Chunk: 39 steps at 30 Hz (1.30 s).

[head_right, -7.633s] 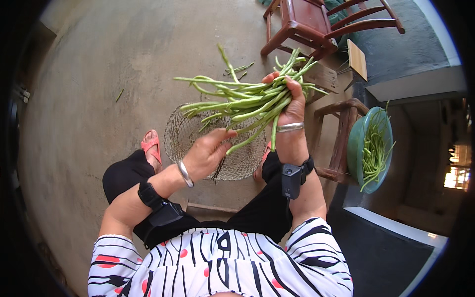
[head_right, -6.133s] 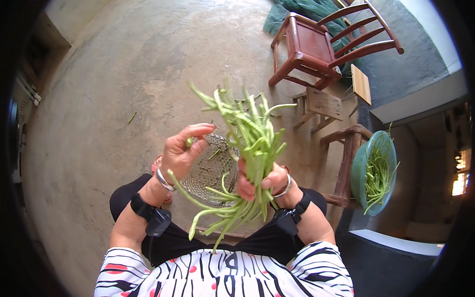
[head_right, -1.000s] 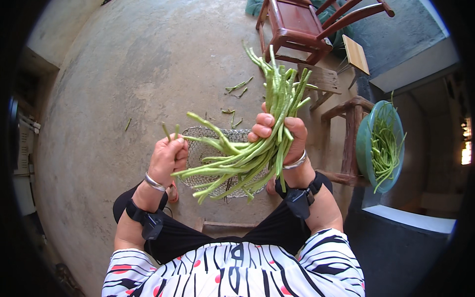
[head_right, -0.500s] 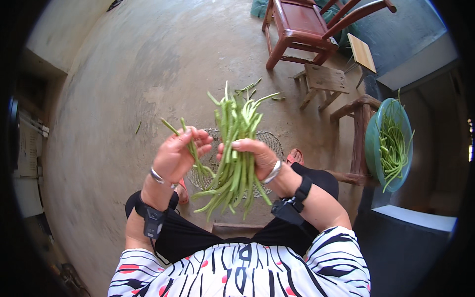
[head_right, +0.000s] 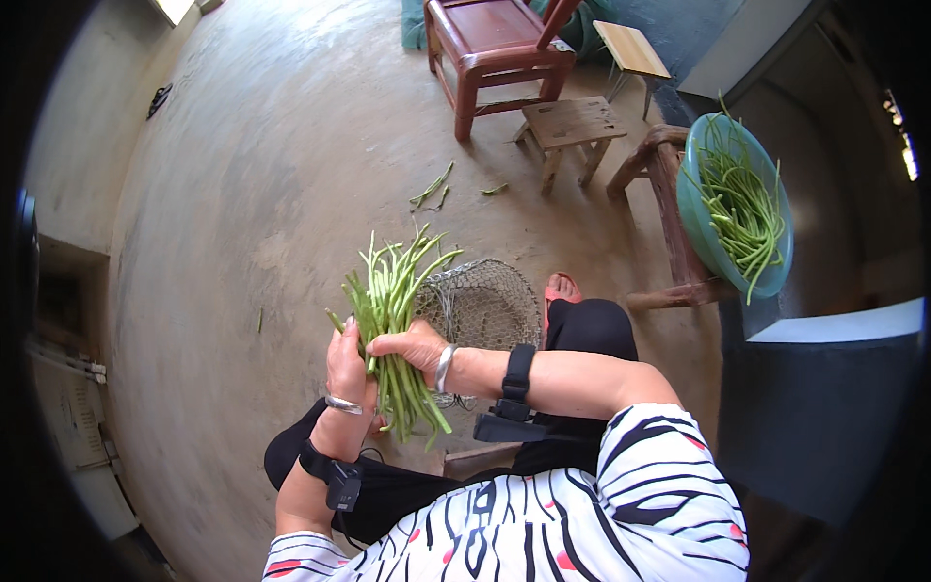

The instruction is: The person breaks long beans into smaller pieces by hand, places them in a bowl, then bags the remaining beans and puts them in the refrigerator.

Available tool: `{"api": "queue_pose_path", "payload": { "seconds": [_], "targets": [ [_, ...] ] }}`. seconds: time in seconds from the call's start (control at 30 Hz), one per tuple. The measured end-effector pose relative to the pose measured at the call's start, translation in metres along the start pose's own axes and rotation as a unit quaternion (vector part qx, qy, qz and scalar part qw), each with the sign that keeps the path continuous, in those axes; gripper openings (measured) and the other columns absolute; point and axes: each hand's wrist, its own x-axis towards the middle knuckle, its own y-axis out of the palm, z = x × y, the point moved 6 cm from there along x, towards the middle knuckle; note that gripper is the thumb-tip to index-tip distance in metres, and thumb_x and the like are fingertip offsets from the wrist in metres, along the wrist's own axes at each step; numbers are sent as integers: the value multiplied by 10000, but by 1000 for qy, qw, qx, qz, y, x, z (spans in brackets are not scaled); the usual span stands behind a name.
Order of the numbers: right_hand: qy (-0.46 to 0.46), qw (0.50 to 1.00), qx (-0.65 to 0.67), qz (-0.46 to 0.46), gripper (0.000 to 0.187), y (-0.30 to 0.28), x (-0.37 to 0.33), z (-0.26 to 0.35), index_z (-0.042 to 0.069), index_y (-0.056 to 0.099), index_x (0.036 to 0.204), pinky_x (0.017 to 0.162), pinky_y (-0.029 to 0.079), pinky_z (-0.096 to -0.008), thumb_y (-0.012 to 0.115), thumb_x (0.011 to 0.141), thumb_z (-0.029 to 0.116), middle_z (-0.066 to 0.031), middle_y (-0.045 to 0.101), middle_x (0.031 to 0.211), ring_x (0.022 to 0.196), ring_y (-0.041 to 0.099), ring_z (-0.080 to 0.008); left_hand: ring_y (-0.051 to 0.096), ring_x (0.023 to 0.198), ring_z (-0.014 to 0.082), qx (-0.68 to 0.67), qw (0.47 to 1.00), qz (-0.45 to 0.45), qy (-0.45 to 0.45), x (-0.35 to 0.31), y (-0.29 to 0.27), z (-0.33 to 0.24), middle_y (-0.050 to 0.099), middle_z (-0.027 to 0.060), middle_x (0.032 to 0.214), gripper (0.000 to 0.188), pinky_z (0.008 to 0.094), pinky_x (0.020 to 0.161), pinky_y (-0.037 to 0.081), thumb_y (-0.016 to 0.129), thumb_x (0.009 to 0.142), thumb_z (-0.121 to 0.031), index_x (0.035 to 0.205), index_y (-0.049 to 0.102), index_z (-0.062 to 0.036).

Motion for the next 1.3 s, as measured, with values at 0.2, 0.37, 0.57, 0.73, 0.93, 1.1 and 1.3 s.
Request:
{"api": "queue_pose_path", "payload": {
  "seconds": [0.2,0.37,0.57,0.73,0.93,1.1,1.3],
  "targets": [
    [-22,996,-61,-56,279,-3,-2,-11,-17,621,908,676,496,-299,660,657,99,-115,633,835,732,604,-170,476,897,176,111,991,-35,64,-5,0,4,495,103,998,399,299,807,376,387,925,-372,1100,387,-13],
    [-59,989,-120,-66,294,-1,-1,-2,-29,626,877,661,486,-288,685,650,148,-101,636,819,722,602,-165,454,932,168,207,967,-10,146,-8,3,-7,481,100,1018,462,306,839,355,390,914,-422,1117,383,-7],
    [-11,991,-106,-82,350,-9,8,2,-6,607,933,669,492,-285,729,656,169,-84,628,840,725,597,-151,452,1012,190,222,953,103,178,-10,30,-25,472,123,1119,564,296,890,341,414,902,-430,1230,334,21],
    [24,998,30,-51,239,-10,-8,17,-2,617,839,621,511,-312,679,646,123,-122,631,773,660,609,-197,476,1019,174,156,974,131,96,-6,33,-11,478,108,1158,482,289,885,369,416,917,-326,1261,337,3],
    [74,991,62,92,200,20,-12,18,-20,605,774,540,506,-337,651,635,117,-136,620,696,562,589,-212,556,892,158,39,988,145,36,-10,17,-21,550,87,1041,418,280,751,468,414,919,-333,1200,411,-25],
    [62,987,50,140,225,20,-10,14,-22,608,816,575,517,-357,662,644,114,-143,630,734,595,606,-220,571,861,175,56,985,164,23,-20,33,-32,568,89,1000,484,302,740,484,411,907,-423,1167,439,-16],
    [58,987,51,141,225,15,-15,20,-13,607,835,579,523,-370,653,662,124,-150,631,744,596,607,-224,555,876,150,103,973,205,24,-12,27,-29,558,78,1026,480,282,768,449,412,909,-415,1171,443,-14]
  ]
}}
